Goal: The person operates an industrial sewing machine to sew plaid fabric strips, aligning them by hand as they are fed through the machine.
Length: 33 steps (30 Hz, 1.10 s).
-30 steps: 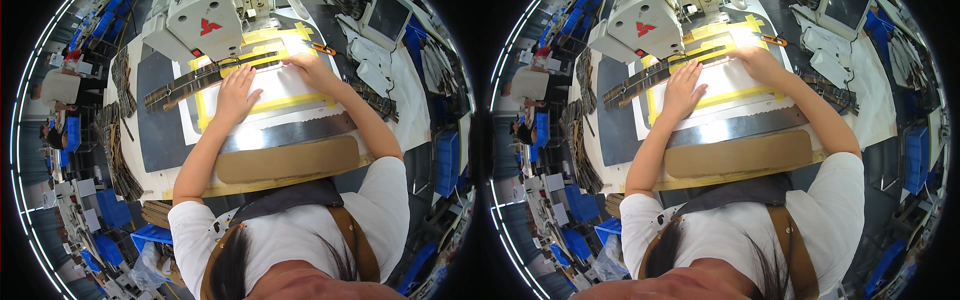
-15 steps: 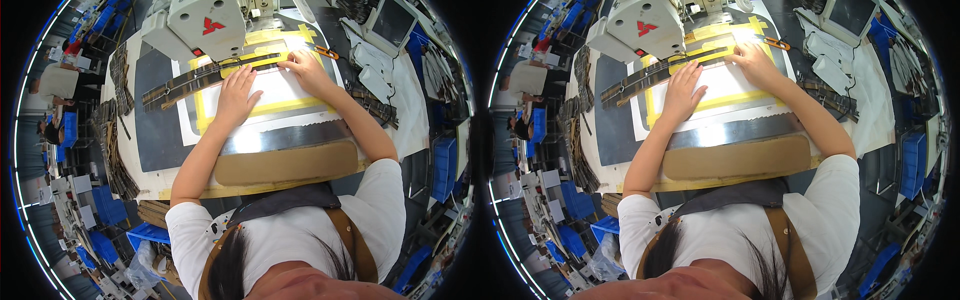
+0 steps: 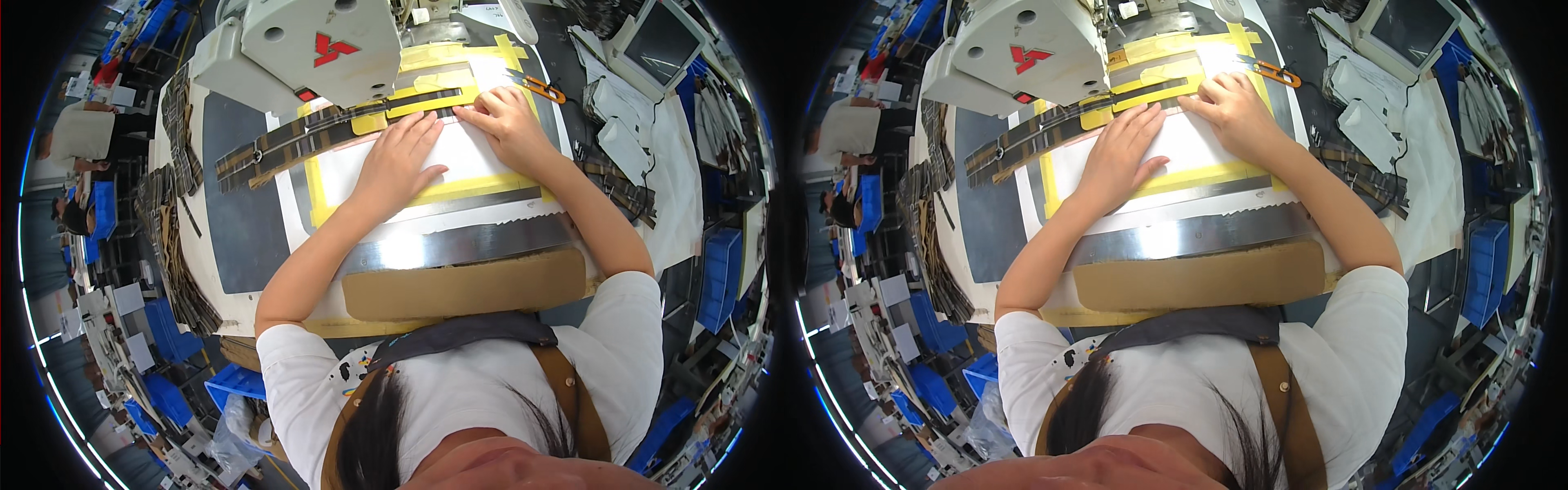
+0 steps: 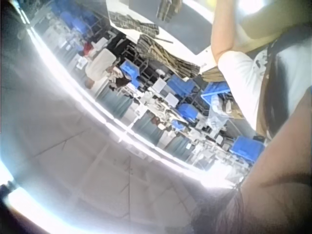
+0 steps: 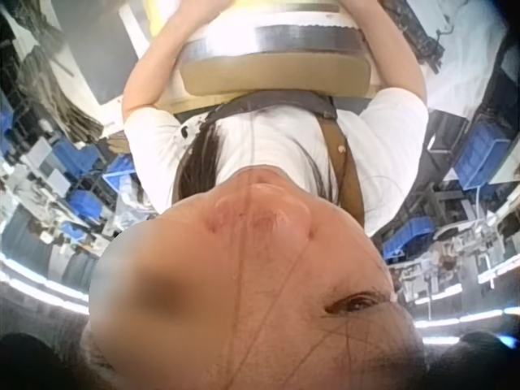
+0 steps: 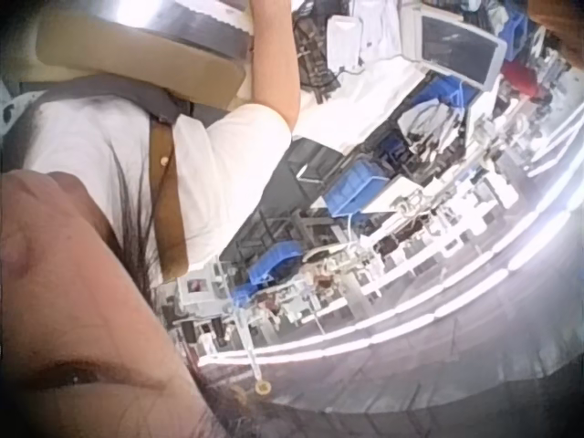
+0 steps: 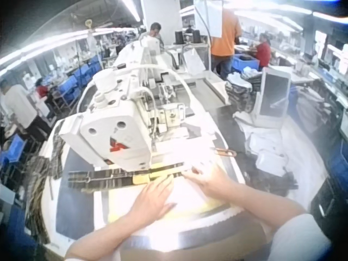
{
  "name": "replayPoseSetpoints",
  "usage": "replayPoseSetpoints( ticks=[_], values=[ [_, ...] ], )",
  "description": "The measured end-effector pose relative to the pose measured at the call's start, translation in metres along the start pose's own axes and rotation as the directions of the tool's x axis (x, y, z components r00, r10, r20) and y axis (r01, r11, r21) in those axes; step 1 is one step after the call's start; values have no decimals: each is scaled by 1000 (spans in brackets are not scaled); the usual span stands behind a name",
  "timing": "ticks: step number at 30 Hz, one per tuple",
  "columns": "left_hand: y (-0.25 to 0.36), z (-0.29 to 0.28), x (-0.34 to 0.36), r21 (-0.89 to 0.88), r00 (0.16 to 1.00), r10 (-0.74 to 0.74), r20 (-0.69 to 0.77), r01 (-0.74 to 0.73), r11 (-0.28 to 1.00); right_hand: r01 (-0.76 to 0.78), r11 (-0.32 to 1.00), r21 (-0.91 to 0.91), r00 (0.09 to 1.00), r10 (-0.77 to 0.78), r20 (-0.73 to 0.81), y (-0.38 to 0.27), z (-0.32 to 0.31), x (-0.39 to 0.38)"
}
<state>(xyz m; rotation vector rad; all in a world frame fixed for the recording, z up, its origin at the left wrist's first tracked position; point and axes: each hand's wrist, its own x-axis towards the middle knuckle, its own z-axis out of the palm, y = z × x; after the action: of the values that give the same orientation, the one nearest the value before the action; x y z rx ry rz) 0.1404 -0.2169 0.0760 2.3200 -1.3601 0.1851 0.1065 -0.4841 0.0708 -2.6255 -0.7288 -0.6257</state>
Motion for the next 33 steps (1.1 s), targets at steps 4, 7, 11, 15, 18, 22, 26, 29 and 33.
replayPoseSetpoints(
  ticks=[4,7,11,15,18,22,26,29,33],
  values=[
    [0,3,0,-20,1000,-17,15,17,1000,1,1000,2,1000,-1,-19,1,0,0],
    [-2,0,2,-39,1000,-15,17,16,999,-13,1000,15,1000,13,-26,-1,1,2],
    [-4,-1,2,-16,1000,7,12,-7,1000,-22,1000,11,1000,22,-15,-3,-2,6],
    [-2,2,6,-57,1000,1,21,0,998,-32,999,2,999,32,28,-2,-5,0],
    [1,2,8,-59,998,33,55,-30,998,-57,998,19,998,56,25,-2,-3,-4],
    [0,1,4,-25,998,-8,58,10,1000,-76,988,135,997,72,30,-6,-1,-2],
    [-3,5,7,-18,998,-10,57,11,1000,-131,973,189,991,133,1,-4,-12,-5],
    [1,0,7,-23,999,-15,45,16,1000,-159,980,123,987,162,-14,-5,-22,-6],
    [-3,0,8,-19,999,-8,50,9,1000,-108,993,52,993,110,-38,7,-19,8]
  ],
)
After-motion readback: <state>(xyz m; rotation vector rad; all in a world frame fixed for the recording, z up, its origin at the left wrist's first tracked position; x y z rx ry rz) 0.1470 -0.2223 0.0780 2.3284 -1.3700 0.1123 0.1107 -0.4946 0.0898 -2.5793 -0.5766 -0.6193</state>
